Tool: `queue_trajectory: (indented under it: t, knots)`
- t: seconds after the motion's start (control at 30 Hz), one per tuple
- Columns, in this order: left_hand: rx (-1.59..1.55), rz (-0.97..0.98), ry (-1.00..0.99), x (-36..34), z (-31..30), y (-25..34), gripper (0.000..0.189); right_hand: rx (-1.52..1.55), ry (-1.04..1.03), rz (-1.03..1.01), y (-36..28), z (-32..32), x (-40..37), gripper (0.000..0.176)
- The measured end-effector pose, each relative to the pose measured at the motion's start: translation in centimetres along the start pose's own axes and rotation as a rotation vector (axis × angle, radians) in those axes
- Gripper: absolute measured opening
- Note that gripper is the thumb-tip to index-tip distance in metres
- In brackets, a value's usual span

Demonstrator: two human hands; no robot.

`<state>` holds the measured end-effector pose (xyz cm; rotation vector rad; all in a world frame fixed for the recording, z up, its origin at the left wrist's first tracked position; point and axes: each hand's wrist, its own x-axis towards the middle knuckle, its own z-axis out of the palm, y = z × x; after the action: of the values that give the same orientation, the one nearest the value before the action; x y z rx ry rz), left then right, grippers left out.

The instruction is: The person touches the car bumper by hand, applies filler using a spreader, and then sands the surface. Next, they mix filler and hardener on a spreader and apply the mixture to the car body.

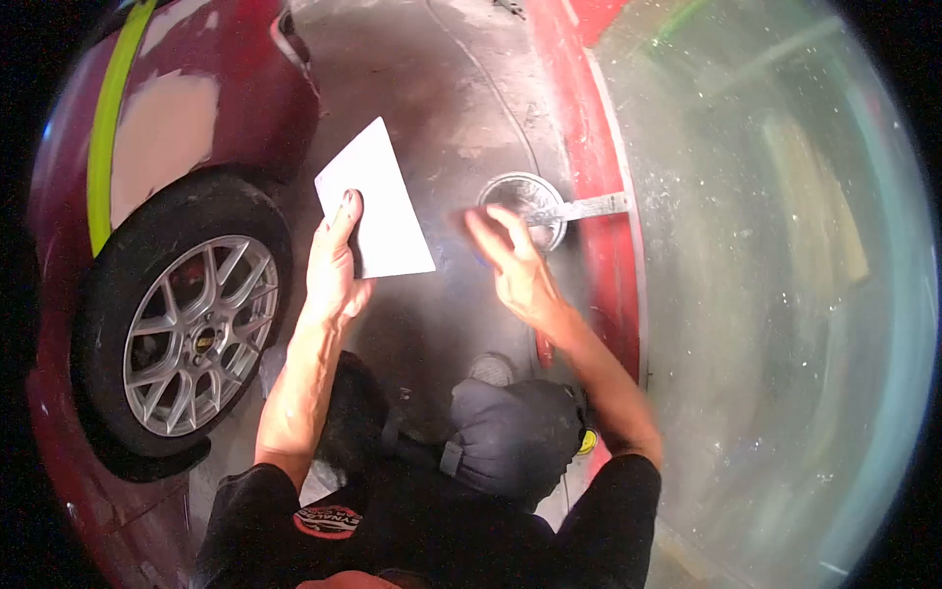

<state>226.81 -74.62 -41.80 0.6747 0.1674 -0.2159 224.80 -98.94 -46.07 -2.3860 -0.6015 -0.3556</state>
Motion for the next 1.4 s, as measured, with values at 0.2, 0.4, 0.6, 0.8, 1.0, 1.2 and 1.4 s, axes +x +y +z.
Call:
queue_trajectory:
  t: [0.2, 0.4, 0.6, 0.8, 1.0, 1.2, 1.4]
  knots:
    - [0.07, -0.409, -0.084, -1.3, -0.1, -5.3, 0.024, 1.134, 0.504, 0.736, -0.4, -0.3, 0.4, 0.055]
    - [0.049, -0.401, -0.085, -2.3, -0.4, -7.4, 0.021, 1.104, 0.406, 0.672, -0.9, -0.6, -0.6, 0.056]
    - [0.068, -0.427, -0.062, -3.0, 0.0, -8.4, 0.021, 1.223, 0.421, 0.472, -1.2, 0.0, -0.6, 0.056]
    - [0.181, -0.241, -0.03, -0.7, -1.6, -5.4, 0.031, 0.652, 0.07, 0.483, 1.9, -1.3, -7.0, 0.053]
    - [0.206, -0.104, 0.055, 0.4, -2.1, -3.3, 0.025, -0.389, -0.199, 0.797, 9.8, 7.7, -23.2, 0.036]
    - [0.16, -0.085, 0.108, 0.5, -2.0, -2.9, 0.019, -0.365, -0.131, 0.842, 10.5, 9.7, -25.7, 0.039]
    - [0.19, -0.076, 0.093, 0.3, -1.8, -2.3, 0.021, 1.034, 0.245, 1.215, 5.4, 4.4, -21.0, 0.029]
